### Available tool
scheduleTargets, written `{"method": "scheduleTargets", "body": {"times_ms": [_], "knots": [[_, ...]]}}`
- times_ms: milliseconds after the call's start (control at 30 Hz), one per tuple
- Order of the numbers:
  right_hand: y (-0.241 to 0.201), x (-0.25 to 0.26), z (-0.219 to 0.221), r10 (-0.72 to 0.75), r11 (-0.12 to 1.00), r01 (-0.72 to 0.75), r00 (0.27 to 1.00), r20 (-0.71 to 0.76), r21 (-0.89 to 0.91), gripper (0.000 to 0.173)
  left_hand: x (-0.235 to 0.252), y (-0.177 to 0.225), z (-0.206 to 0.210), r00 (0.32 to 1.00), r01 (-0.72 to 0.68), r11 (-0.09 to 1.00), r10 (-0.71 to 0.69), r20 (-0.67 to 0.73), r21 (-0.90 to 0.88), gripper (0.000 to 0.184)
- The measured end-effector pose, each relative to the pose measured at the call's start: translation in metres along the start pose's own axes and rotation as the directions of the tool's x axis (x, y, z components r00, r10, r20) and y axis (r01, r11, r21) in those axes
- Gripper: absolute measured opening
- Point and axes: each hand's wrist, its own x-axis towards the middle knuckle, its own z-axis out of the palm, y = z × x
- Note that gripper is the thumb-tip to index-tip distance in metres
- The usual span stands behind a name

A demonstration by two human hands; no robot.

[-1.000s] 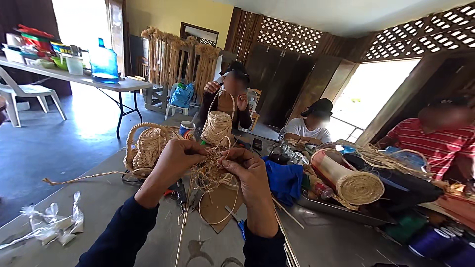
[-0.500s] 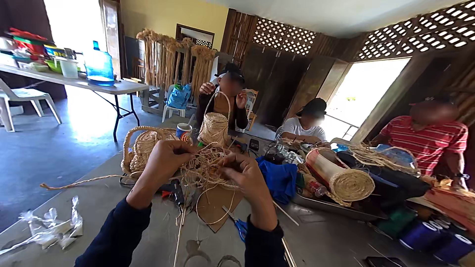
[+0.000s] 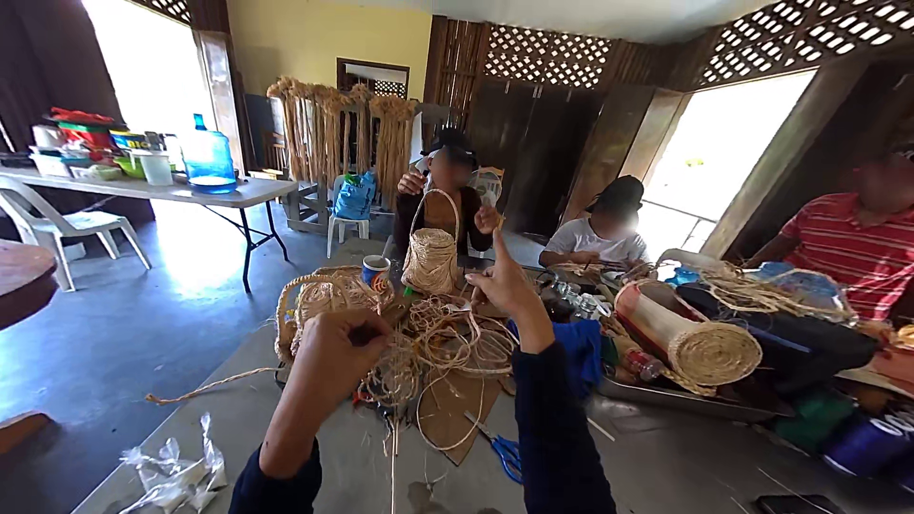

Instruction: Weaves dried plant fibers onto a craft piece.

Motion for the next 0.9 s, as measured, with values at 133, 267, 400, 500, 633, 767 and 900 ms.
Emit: {"method": "scheduleTargets", "body": {"times_ms": [133,267,400,500,633,767,900], "knots": [[-0.001,-0.006,0.021,0.039,0.999,-0.038,0.997,0.062,-0.016,0.090,-0.003,0.001,0.004,0.999,-0.031,0.999,0.032,-0.018,0.009,0.008],[-0.002,-0.032,0.033,-0.021,0.987,0.053,0.978,0.205,-0.153,0.089,-0.003,0.000,0.011,0.997,-0.079,0.996,0.078,-0.027,-0.031,0.008],[0.001,-0.042,0.032,-0.211,0.959,0.250,0.945,0.251,-0.132,0.054,0.009,-0.003,0.018,0.988,-0.155,0.987,0.154,-0.033,-0.048,0.008],[0.012,-0.048,0.035,-0.389,0.921,0.385,0.919,0.066,0.065,0.031,0.020,-0.013,0.021,0.978,-0.205,0.975,0.202,-0.048,-0.086,0.008],[0.022,-0.054,0.041,-0.507,0.794,0.483,0.861,-0.034,0.369,0.038,0.033,-0.019,0.031,0.977,-0.207,0.975,0.200,-0.080,-0.086,0.007],[0.012,-0.061,0.050,-0.563,0.743,0.559,0.819,-0.109,0.368,0.036,0.047,-0.026,0.046,0.974,-0.219,0.971,0.213,-0.074,-0.098,0.008],[0.013,-0.059,0.060,-0.484,0.839,0.523,0.844,-0.232,0.152,0.026,0.056,-0.033,0.061,0.981,-0.194,0.979,0.191,-0.045,-0.058,0.009]]}}
